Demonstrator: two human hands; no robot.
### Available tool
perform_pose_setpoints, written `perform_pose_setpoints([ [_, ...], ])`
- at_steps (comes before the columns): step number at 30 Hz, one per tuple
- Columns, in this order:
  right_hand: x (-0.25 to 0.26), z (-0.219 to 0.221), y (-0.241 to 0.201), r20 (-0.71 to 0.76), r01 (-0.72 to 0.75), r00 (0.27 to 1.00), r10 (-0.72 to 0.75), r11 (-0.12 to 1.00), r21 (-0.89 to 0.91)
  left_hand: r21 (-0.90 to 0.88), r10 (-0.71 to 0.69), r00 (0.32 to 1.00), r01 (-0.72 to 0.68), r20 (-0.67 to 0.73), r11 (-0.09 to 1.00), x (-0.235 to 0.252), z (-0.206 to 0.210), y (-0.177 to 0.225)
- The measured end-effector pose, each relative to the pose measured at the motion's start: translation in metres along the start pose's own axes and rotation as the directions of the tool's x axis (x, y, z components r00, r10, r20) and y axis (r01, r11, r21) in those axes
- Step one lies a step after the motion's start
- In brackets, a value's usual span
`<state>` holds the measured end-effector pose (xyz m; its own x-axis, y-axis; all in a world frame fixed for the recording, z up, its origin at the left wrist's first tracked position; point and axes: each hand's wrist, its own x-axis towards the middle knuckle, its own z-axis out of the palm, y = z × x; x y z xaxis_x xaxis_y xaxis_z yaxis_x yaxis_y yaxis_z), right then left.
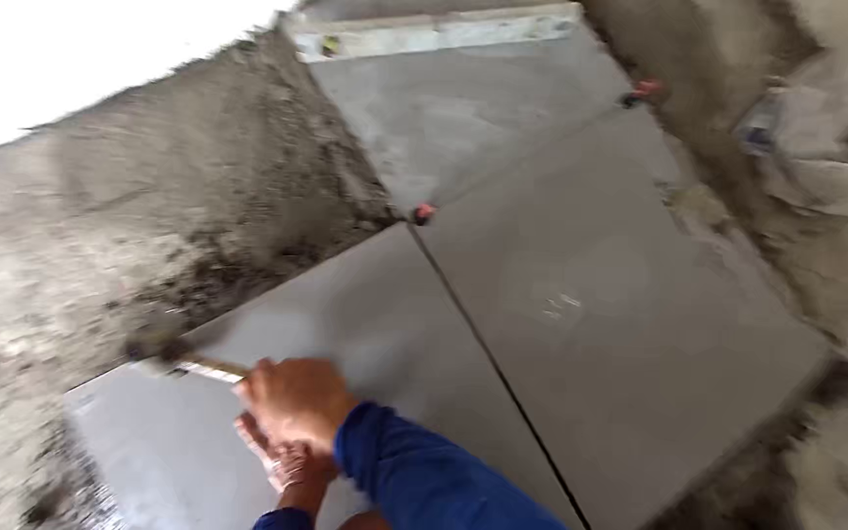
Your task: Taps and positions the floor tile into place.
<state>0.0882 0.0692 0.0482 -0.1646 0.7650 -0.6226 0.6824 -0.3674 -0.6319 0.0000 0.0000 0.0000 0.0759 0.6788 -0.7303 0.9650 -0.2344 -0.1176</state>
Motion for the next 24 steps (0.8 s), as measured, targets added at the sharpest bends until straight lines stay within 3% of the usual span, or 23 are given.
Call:
perform_pose_setpoints([
  [1, 0.0, -0.008, 0.0, 0.021, -0.028, 0.999, 0.028, 0.999, -0.029, -0.109, 0.02, 0.988, -0.037, -0.154, 0.993, 0.005, 0.024, -0.006],
  [3, -0.001, -0.015, 0.004, -0.033, -0.039, 0.999, 0.037, 0.996, -0.084, -0.133, 0.062, 0.917, -0.124, -0.395, 0.983, 0.019, 0.044, -0.013],
  [5, -0.005, -0.009, 0.025, -0.133, -0.025, 0.991, 0.012, 0.995, -0.1, -0.113, 0.061, 0.783, -0.165, -0.619, 0.98, 0.032, 0.056, -0.017],
  [7, -0.012, -0.007, 0.051, -0.137, -0.061, 0.989, 0.049, 0.994, -0.088, -0.132, 0.032, 0.679, -0.188, -0.734, 0.973, 0.039, 0.065, -0.02],
  [8, -0.016, -0.009, 0.063, -0.134, -0.092, 0.988, 0.081, 0.993, -0.075, -0.149, 0.022, 0.658, -0.202, -0.753, 0.968, 0.042, 0.066, -0.02],
  [10, -0.031, -0.004, 0.088, -0.328, -0.025, 0.944, 0.013, 0.999, -0.033, -0.177, 0.015, 0.655, -0.226, -0.755, 0.958, 0.043, 0.066, -0.019],
  [12, -0.045, 0.012, 0.109, -0.566, 0.112, 0.82, -0.088, 0.994, 0.007, -0.177, 0.015, 0.659, -0.224, -0.752, 0.958, 0.043, 0.065, -0.021],
  [13, -0.052, 0.019, 0.118, -0.608, 0.128, 0.79, -0.079, 0.991, 0.037, -0.172, 0.017, 0.66, -0.221, -0.751, 0.96, 0.042, 0.065, -0.022],
  [17, -0.081, 0.033, 0.149, -0.517, -0.008, 0.845, 0.132, 0.972, 0.236, -0.155, 0.025, 0.626, -0.231, -0.779, 0.96, 0.045, 0.066, -0.022],
  [20, -0.098, 0.042, 0.159, -0.543, 0.043, 0.826, 0.155, 0.942, 0.334, -0.15, 0.031, 0.624, -0.236, -0.78, 0.96, 0.049, 0.064, -0.023],
  [24, -0.107, 0.051, 0.166, -0.463, -0.008, 0.855, 0.234, 0.898, 0.44, -0.153, 0.031, 0.658, -0.221, -0.752, 0.963, 0.049, 0.063, -0.024],
])
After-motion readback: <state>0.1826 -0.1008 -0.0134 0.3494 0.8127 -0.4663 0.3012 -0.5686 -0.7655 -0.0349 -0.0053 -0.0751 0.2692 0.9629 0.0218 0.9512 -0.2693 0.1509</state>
